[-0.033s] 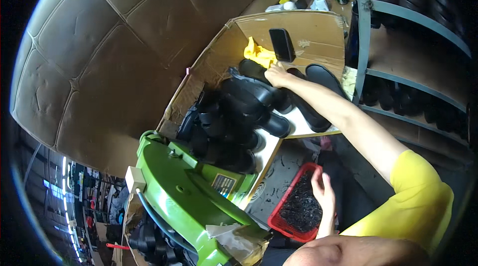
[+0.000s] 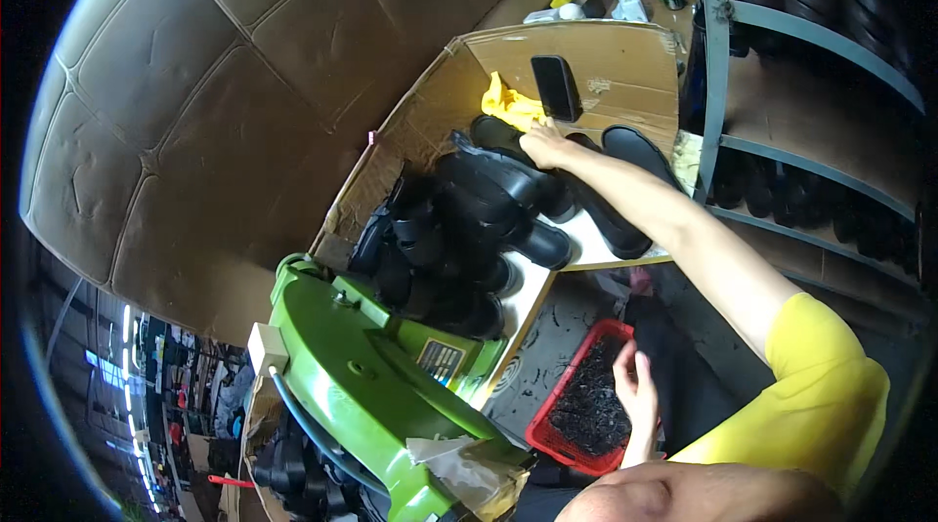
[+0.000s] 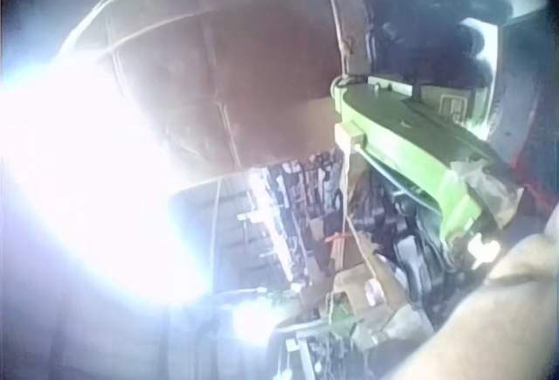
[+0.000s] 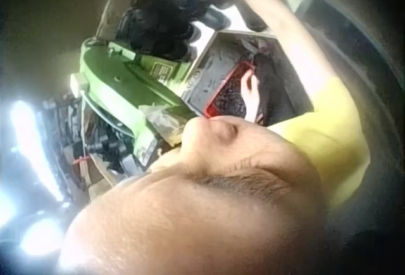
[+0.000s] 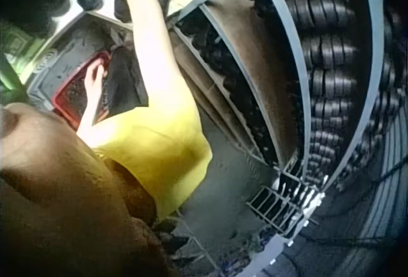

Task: Using a machine to shape or finish shoe outsoles.

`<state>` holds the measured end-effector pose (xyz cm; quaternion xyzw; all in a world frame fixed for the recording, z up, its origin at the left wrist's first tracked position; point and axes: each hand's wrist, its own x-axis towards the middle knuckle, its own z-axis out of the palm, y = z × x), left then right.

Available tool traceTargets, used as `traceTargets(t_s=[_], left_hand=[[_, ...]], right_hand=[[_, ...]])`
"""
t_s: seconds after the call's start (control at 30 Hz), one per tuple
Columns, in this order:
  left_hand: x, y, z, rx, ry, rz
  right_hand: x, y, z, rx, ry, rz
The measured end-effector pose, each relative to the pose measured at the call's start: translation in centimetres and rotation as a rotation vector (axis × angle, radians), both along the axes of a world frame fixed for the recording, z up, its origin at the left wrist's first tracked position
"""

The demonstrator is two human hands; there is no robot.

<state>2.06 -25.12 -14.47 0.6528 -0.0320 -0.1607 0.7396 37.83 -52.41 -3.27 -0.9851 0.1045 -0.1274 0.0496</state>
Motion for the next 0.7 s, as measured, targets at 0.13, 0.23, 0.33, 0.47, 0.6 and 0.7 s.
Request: traceTargets(t_s=[0.13, 0.23, 0.33, 0.47, 0.6, 0.7], left_hand=[[-4.0, 9.1, 0.6, 0.206, 0.007, 0.035], [-7.1, 12.2, 2.0, 0.126, 0.145, 0.07], [-9.0, 12.8, 4.9, 0.131, -0.127, 0.023], [-8.4, 13.2, 8.9, 0.404, -0.852, 0.148], [-7.4, 12.0, 13.0, 0.467, -0.815, 0.264], [-6.6, 14.6, 10.8, 0.232, -0.372, 0.213]], right_hand=[[-3.1, 4.7, 6.7, 0.167, -0.296, 0.355], [-13.0, 5.6, 13.5, 0.503, -0.344, 0.599], [-25.8, 6.9, 19.0, 0.802, -0.197, 0.682], [-33.2, 12.1, 15.1, 1.285, 0.126, 0.774], [-36.8, 18.3, 7.7, 1.45, 0.481, 0.76], [-37.7, 22.6, 2.9, 1.79, 0.448, 0.657]])
